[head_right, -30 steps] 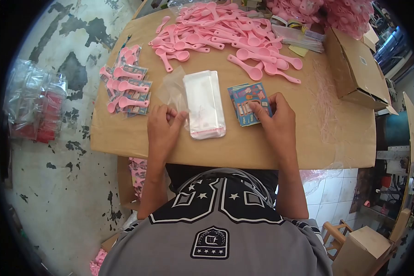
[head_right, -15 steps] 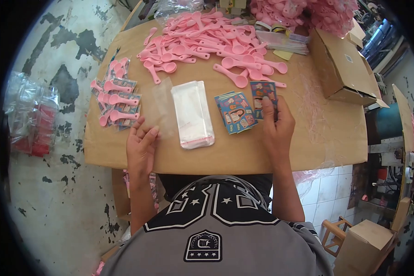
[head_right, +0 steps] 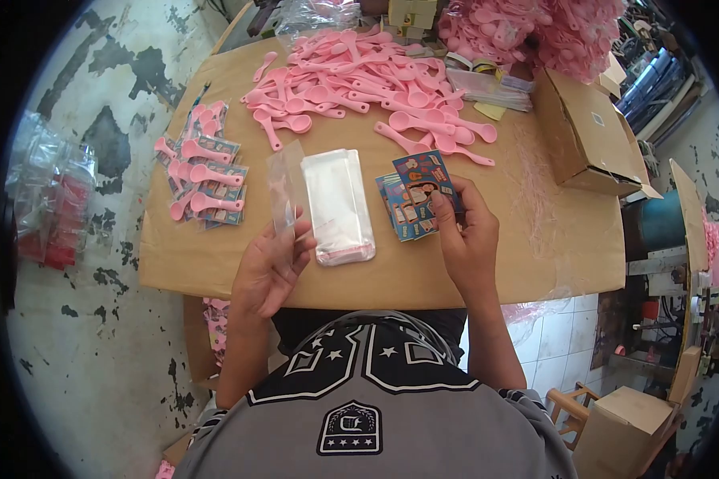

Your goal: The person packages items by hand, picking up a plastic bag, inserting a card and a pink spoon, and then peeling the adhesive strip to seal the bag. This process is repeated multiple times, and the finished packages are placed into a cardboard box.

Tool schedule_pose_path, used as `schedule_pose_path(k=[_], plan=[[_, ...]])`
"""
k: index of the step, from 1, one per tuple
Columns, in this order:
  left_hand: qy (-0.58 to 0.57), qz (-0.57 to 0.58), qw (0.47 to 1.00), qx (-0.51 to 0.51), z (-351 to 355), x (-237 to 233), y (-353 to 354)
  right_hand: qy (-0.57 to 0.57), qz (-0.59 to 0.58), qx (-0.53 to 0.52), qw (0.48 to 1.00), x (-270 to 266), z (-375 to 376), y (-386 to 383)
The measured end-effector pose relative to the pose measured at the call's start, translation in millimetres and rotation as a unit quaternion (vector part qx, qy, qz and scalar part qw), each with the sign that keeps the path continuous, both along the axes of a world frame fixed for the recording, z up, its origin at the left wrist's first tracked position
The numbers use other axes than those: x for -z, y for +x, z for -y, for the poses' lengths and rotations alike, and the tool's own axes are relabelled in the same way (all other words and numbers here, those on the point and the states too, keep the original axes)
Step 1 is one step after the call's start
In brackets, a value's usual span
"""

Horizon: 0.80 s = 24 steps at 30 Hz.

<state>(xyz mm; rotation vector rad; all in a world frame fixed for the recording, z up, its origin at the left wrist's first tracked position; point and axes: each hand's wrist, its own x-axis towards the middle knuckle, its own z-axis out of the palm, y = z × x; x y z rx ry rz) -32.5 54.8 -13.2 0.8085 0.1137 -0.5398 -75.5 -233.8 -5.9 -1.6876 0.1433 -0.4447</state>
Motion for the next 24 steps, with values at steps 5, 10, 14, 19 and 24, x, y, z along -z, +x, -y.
schedule_pose_path(k=[5, 10, 14, 19, 24], plan=[[0.015, 0.041, 0.990, -0.136, 25.7, 9.9, 14.7, 0.018, -0.011, -0.042, 0.999, -3.0, -11.7, -5.5], [0.009, 0.079, 0.983, -0.165, 43.8, 6.4, 18.8, 0.090, -0.065, -0.112, 0.987, 1.7, -21.3, -13.6], [0.003, 0.070, 0.986, -0.153, 61.6, -5.0, 12.4, 0.111, -0.094, -0.153, 0.978, -0.2, -28.5, -13.8], [0.015, 0.075, 0.988, -0.135, 75.8, -5.2, 7.9, 0.153, -0.061, -0.103, 0.981, 6.9, -33.1, -11.7], [0.026, 0.079, 0.988, -0.131, 86.9, -1.1, 6.4, 0.168, -0.069, -0.108, 0.977, 7.1, -31.1, -15.7]])
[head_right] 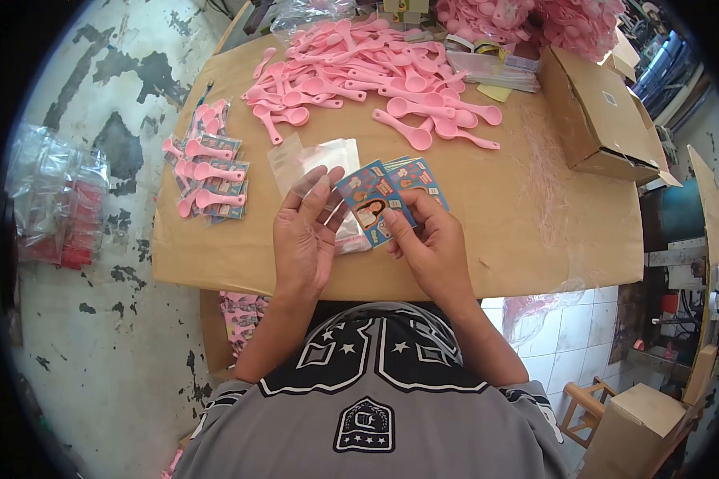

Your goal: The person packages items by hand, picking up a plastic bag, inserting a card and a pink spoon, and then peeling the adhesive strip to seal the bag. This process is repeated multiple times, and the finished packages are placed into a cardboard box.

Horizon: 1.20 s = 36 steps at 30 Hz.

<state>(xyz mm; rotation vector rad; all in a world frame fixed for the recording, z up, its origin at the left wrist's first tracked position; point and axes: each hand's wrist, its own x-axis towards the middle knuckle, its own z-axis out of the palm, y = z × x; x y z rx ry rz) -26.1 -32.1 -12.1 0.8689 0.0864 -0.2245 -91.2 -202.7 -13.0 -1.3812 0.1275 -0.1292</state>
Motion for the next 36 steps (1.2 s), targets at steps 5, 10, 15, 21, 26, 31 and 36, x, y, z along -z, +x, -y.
schedule_pose_path(k=[5, 10, 15, 21, 26, 31, 36], plan=[[0.027, 0.007, 0.999, -0.014, 1.5, 0.1, 1.5, -0.018, -0.007, 0.016, 1.000, 2.4, 9.2, -6.6], [0.007, 0.004, 1.000, 0.018, 4.8, 0.7, -2.3, 0.005, 0.004, 0.032, 0.999, 3.5, 3.4, -7.3], [-0.032, -0.002, 0.999, 0.033, 5.5, 6.9, -4.1, -0.030, -0.026, -0.026, 0.999, 3.9, 1.3, -3.5], [-0.033, 0.009, 0.997, 0.065, -5.1, 10.6, -2.6, -0.029, -0.041, -0.063, 0.997, -0.2, -0.5, -2.4], [-0.055, 0.023, 0.997, 0.047, -9.2, 12.6, -1.7, 0.041, -0.017, 0.006, 0.999, 5.2, -11.5, 5.0], [-0.068, 0.024, 0.994, 0.079, -8.3, 15.5, -5.7, 0.091, 0.060, 0.036, 0.993, 11.5, -35.1, 12.5], [-0.028, 0.033, 0.996, 0.073, -7.0, 14.8, -15.2, 0.119, 0.064, 0.070, 0.988, 4.9, -54.5, 22.8]])
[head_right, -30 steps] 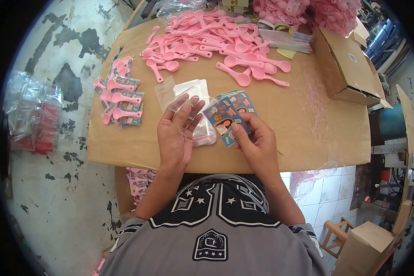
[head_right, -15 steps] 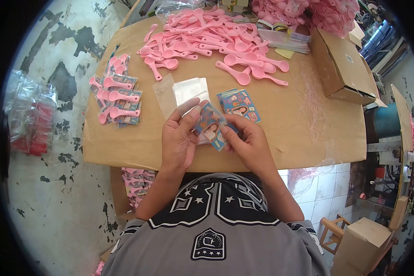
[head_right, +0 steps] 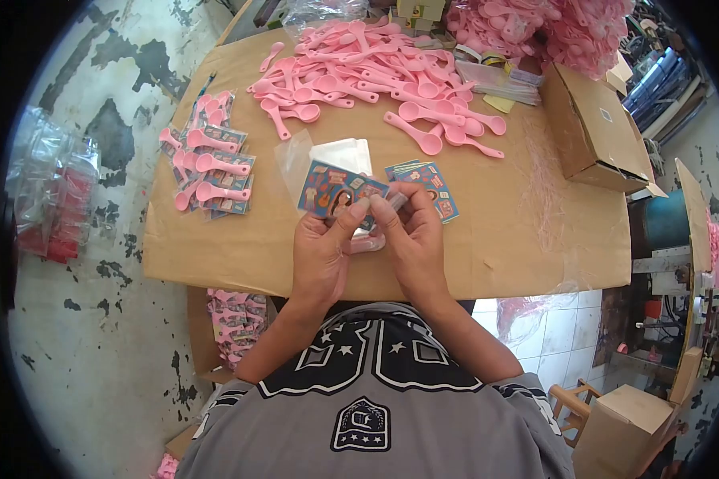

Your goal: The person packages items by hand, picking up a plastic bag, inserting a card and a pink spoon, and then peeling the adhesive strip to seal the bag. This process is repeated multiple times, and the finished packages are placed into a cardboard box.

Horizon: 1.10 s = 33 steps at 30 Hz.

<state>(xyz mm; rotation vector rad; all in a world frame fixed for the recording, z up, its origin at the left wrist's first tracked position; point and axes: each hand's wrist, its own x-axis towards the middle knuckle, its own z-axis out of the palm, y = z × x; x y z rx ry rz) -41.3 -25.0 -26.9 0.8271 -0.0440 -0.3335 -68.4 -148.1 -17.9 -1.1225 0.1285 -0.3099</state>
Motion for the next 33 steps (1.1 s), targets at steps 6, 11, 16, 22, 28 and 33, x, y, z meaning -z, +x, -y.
schedule_pose_path(k=[6, 11, 16, 22, 28, 33], plan=[[-0.007, 0.053, 0.998, -0.032, 0.2, -17.2, 1.4, -0.032, -0.035, -0.073, 0.996, 7.3, 10.8, -8.9], [-0.069, 0.107, 0.992, 0.000, -6.7, -35.4, 10.5, 0.004, -0.086, -0.081, 0.993, 7.1, 13.2, -24.7], [-0.115, 0.071, 0.991, 0.022, 0.3, -31.0, 12.1, 0.012, -0.102, -0.075, 0.992, -4.1, 7.6, -31.5], [-0.133, 0.035, 0.990, 0.041, 10.8, -27.9, 3.3, -0.001, -0.074, -0.091, 0.993, 10.7, 17.7, -31.5], [-0.108, 0.019, 0.994, 0.021, 1.4, -17.5, 4.6, -0.191, 0.035, 0.009, 0.981, 5.7, 6.8, -29.6], [-0.152, -0.056, 0.986, -0.033, -23.3, -3.7, 21.0, -0.517, 0.245, -0.003, 0.820, -12.1, 27.6, -16.9]])
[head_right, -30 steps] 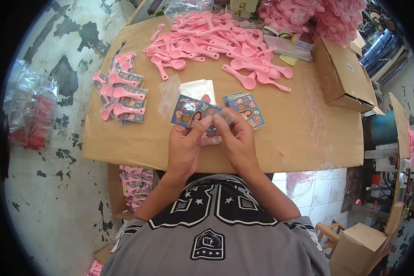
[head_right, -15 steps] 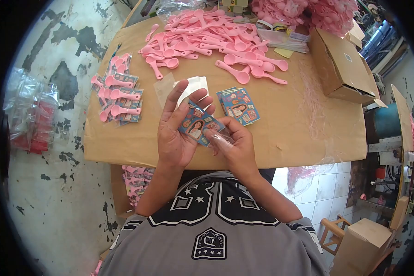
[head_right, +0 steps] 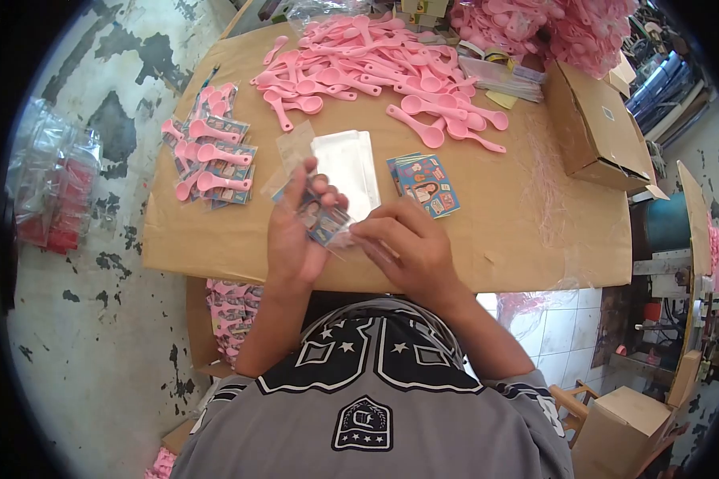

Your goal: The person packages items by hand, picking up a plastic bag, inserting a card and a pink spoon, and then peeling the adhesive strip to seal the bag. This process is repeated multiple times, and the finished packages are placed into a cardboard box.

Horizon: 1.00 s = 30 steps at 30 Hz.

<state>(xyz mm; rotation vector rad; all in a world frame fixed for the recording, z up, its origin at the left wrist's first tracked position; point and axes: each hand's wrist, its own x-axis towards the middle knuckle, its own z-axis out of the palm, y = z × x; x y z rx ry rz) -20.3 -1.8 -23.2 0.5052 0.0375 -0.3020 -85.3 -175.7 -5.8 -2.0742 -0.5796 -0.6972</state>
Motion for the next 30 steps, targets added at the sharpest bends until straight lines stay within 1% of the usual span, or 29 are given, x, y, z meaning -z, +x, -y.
schedule_pose_path(k=[1, 3, 5, 8, 11, 14, 17, 20, 23, 26, 29, 30], plan=[[0.010, -0.014, 0.999, -0.029, -5.7, -1.3, 3.5, -0.041, 0.047, 0.017, 0.998, -6.6, 7.2, 10.2], [0.016, -0.002, 0.997, -0.075, -24.4, 3.1, 11.9, 0.010, -0.034, 0.066, 0.997, -16.6, 29.7, 24.8], [0.007, 0.008, 0.994, -0.107, -39.2, 3.2, 16.9, -0.029, -0.078, 0.151, 0.985, -37.7, 54.7, 57.5], [0.034, 0.034, 0.991, -0.125, -43.6, -5.2, 9.9, -0.124, -0.142, 0.145, 0.971, -28.1, 90.8, 109.3], [0.088, 0.061, 0.988, -0.108, -34.1, -16.6, -1.2, -0.228, -0.159, 0.143, 0.950, 3.7, 91.3, 149.2], [0.083, 0.066, 0.991, -0.081, -27.9, -13.0, -7.7, -0.315, -0.077, 0.147, 0.935, 22.5, 77.6, 164.6], [0.104, 0.064, 0.991, -0.058, -26.6, -3.8, -11.6, -0.304, -0.148, 0.115, 0.934, 25.0, 70.0, 176.3], [0.101, 0.049, 0.992, -0.061, -30.5, 5.1, -11.5, -0.253, -0.129, 0.094, 0.954, 24.3, 72.2, 173.5], [0.090, 0.049, 0.991, -0.087, -38.7, 11.5, -6.6, -0.217, -0.174, 0.037, 0.960, 13.9, 83.1, 166.5], [0.114, 0.056, 0.981, -0.144, -44.2, 14.5, -0.3, -0.134, -0.155, 0.018, 0.979, -10.3, 91.2, 138.9], [0.092, 0.069, 0.976, -0.185, -47.4, 11.0, 5.5, -0.049, -0.112, 0.066, 0.990, -37.1, 95.6, 105.8], [0.082, 0.070, 0.974, -0.198, -48.7, 11.2, 8.1, 0.023, -0.093, 0.045, 0.994, -37.7, 98.0, 94.9]])
